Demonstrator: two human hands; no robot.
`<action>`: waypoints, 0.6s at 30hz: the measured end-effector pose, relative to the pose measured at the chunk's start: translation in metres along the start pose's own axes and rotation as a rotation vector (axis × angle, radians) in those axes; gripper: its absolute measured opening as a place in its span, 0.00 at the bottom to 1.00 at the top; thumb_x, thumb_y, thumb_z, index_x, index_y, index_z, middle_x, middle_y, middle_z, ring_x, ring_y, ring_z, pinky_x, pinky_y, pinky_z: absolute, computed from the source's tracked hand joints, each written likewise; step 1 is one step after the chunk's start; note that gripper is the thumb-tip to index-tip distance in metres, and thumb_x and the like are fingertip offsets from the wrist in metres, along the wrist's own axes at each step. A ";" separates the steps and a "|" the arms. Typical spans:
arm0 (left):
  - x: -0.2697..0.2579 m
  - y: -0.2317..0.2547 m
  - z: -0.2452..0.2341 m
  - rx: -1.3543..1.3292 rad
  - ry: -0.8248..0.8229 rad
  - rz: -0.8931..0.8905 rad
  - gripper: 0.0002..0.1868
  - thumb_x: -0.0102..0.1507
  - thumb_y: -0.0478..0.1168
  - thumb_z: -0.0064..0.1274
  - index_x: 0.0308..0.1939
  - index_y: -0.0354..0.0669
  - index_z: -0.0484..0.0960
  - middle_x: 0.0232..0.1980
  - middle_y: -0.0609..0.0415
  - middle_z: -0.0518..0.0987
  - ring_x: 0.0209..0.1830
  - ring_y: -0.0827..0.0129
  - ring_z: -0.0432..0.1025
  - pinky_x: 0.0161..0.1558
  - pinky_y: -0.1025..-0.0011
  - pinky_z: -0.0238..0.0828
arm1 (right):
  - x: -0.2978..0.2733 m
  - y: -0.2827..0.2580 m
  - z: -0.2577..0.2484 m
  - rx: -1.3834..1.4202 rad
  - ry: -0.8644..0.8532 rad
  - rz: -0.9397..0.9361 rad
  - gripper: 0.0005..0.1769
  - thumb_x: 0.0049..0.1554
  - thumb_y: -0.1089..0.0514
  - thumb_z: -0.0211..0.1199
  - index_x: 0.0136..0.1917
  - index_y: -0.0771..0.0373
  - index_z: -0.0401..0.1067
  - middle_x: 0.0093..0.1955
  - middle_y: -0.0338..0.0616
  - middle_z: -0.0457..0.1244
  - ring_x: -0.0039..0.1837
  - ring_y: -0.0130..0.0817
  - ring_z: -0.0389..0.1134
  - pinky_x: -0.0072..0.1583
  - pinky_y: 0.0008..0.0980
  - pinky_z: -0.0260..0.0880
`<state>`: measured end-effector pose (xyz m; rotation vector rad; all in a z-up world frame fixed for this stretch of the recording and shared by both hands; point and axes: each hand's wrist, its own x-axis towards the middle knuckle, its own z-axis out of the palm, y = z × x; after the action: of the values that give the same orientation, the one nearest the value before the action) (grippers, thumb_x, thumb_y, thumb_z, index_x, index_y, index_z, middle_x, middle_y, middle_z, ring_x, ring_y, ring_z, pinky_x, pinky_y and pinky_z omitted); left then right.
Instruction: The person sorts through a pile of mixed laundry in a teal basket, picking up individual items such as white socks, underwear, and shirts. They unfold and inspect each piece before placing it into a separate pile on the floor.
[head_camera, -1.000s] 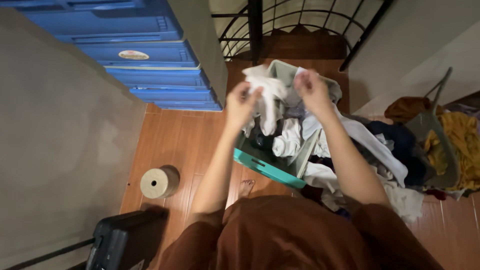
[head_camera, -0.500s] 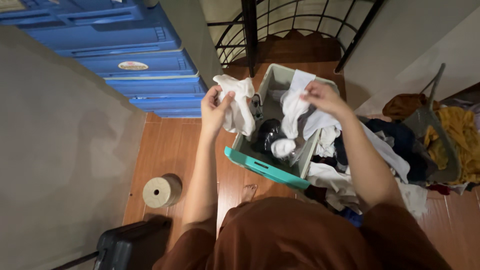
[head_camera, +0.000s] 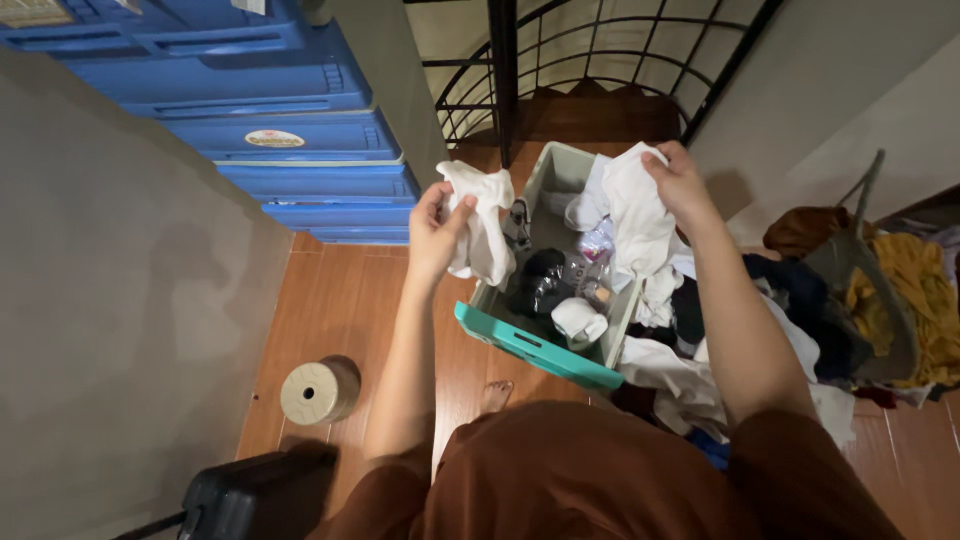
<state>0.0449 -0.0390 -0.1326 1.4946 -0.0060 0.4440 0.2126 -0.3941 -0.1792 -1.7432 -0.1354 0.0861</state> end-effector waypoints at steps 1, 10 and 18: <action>0.001 -0.001 0.001 0.002 0.007 0.000 0.09 0.66 0.35 0.61 0.48 0.37 0.79 0.43 0.60 0.82 0.41 0.81 0.72 0.43 0.80 0.69 | 0.005 0.002 0.004 0.025 -0.021 0.006 0.12 0.65 0.51 0.61 0.57 0.60 0.70 0.48 0.34 0.66 0.49 0.23 0.64 0.51 0.24 0.65; 0.021 0.012 0.037 -0.165 -0.130 -0.086 0.10 0.67 0.34 0.59 0.51 0.38 0.79 0.43 0.62 0.81 0.42 0.83 0.73 0.44 0.82 0.70 | 0.131 0.028 0.029 0.296 -0.109 0.028 0.13 0.64 0.54 0.65 0.58 0.64 0.72 0.48 0.38 0.67 0.47 0.27 0.67 0.48 0.29 0.66; 0.067 -0.026 0.052 -0.005 -0.114 -0.068 0.11 0.67 0.33 0.60 0.52 0.36 0.79 0.41 0.62 0.79 0.37 0.84 0.68 0.38 0.82 0.65 | 0.176 0.125 0.042 -0.143 0.147 0.000 0.27 0.59 0.48 0.65 0.65 0.65 0.67 0.59 0.53 0.68 0.57 0.43 0.70 0.59 0.39 0.69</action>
<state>0.1281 -0.0706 -0.1340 1.5087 -0.0460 0.3041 0.3862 -0.3505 -0.3068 -1.8856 -0.0348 -0.0530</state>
